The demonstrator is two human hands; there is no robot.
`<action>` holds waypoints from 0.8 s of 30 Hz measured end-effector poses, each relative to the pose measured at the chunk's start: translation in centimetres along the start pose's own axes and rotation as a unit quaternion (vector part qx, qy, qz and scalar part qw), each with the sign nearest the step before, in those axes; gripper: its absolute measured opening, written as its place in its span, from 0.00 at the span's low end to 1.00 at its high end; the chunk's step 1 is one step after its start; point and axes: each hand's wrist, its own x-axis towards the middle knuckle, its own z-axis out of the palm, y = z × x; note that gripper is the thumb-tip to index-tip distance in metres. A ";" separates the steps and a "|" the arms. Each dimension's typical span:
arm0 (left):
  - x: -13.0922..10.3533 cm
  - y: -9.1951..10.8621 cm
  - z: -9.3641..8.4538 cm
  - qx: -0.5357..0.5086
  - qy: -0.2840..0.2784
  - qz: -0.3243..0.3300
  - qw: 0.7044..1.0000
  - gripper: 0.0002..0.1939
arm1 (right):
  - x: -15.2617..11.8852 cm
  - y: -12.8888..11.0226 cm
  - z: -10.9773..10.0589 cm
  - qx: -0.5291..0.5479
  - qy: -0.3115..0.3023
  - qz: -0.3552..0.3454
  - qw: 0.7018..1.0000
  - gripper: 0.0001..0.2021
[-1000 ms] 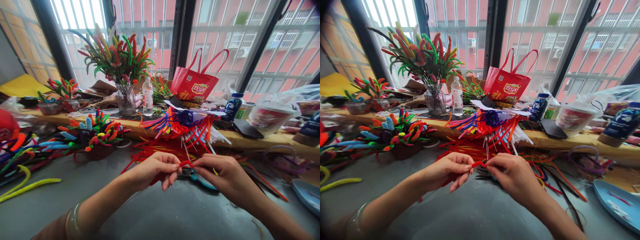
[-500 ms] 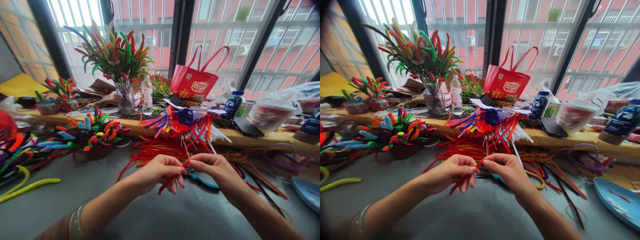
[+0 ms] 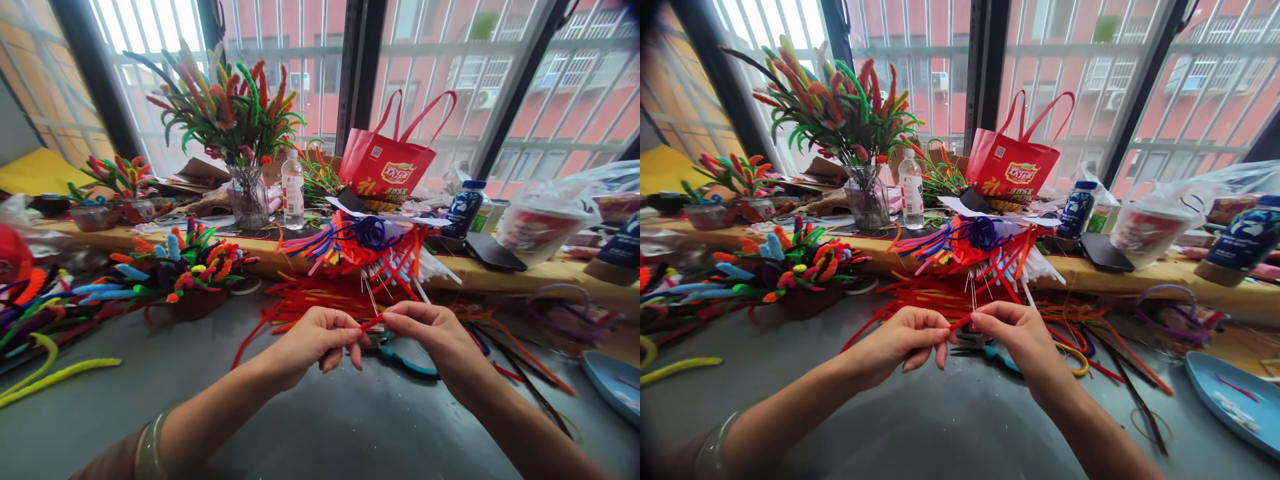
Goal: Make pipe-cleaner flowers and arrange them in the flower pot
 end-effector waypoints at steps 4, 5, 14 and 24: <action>0.0 0.0 -0.1 -0.012 -0.021 -0.025 0.999 0.10 | 0.0 0.2 0.3 -0.011 -0.019 -0.003 1.000 0.09; 0.0 0.0 -0.2 -0.020 -0.026 -0.032 0.999 0.10 | -0.1 0.3 0.5 -0.008 -0.036 0.004 0.999 0.09; 0.3 -0.3 -0.1 -0.088 0.010 -0.059 0.994 0.12 | -0.1 2.1 1.9 0.062 -0.053 0.041 0.996 0.11; 0.4 -0.5 -0.1 -0.053 -0.014 -0.081 0.995 0.14 | 0.0 2.0 1.3 0.056 -0.093 0.068 0.992 0.10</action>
